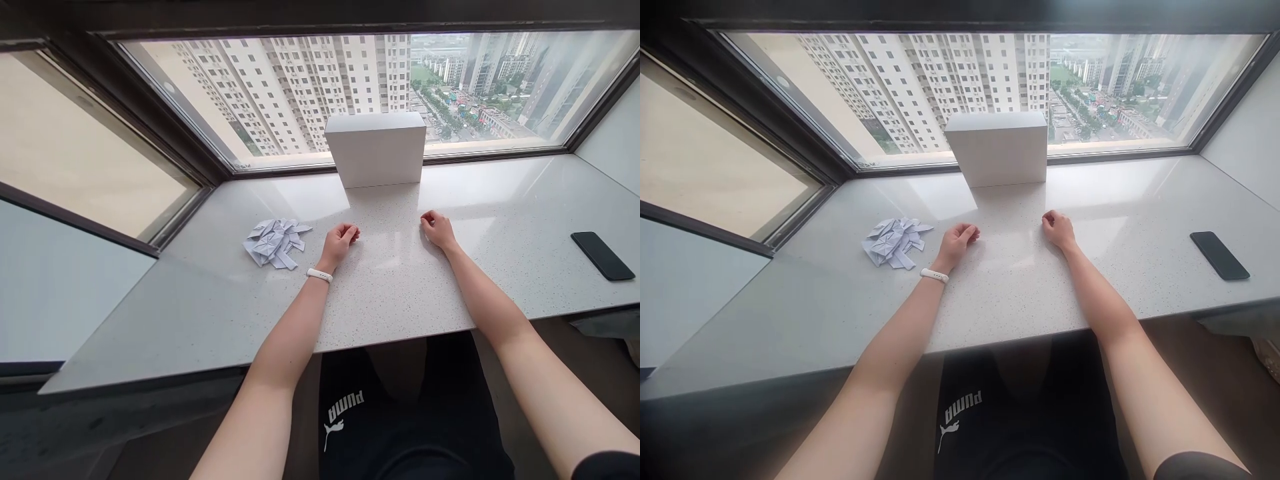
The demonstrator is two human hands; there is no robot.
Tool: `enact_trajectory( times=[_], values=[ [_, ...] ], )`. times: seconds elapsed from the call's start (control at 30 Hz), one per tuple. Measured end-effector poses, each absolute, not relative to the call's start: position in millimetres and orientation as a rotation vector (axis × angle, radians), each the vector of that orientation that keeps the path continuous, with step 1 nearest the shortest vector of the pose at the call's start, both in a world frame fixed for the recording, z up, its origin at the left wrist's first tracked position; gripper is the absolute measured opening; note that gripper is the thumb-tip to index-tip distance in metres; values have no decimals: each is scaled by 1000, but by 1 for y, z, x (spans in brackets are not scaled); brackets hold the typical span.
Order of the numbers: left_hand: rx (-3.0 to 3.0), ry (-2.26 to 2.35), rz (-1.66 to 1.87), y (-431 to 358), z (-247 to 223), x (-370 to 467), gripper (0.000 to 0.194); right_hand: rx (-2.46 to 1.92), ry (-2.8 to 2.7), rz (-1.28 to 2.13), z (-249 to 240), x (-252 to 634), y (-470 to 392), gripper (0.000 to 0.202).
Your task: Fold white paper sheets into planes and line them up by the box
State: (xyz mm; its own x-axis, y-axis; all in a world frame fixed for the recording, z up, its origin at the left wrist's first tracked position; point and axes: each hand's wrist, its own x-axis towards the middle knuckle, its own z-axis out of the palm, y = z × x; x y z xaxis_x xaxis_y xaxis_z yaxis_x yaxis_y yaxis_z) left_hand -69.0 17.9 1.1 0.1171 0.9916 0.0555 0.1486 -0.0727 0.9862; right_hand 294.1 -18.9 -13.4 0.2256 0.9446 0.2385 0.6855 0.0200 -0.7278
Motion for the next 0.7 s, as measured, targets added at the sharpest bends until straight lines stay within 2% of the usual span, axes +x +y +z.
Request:
enact_trajectory(
  times=[0.37, 0.7],
  values=[
    [1412, 1216, 1103, 19, 1, -65, 44, -1735, -1538, 430, -12, 295, -20, 17],
    [1423, 1204, 1086, 16, 3, -69, 36, -1728, -1522, 436, -9, 291, -22, 15]
  ],
)
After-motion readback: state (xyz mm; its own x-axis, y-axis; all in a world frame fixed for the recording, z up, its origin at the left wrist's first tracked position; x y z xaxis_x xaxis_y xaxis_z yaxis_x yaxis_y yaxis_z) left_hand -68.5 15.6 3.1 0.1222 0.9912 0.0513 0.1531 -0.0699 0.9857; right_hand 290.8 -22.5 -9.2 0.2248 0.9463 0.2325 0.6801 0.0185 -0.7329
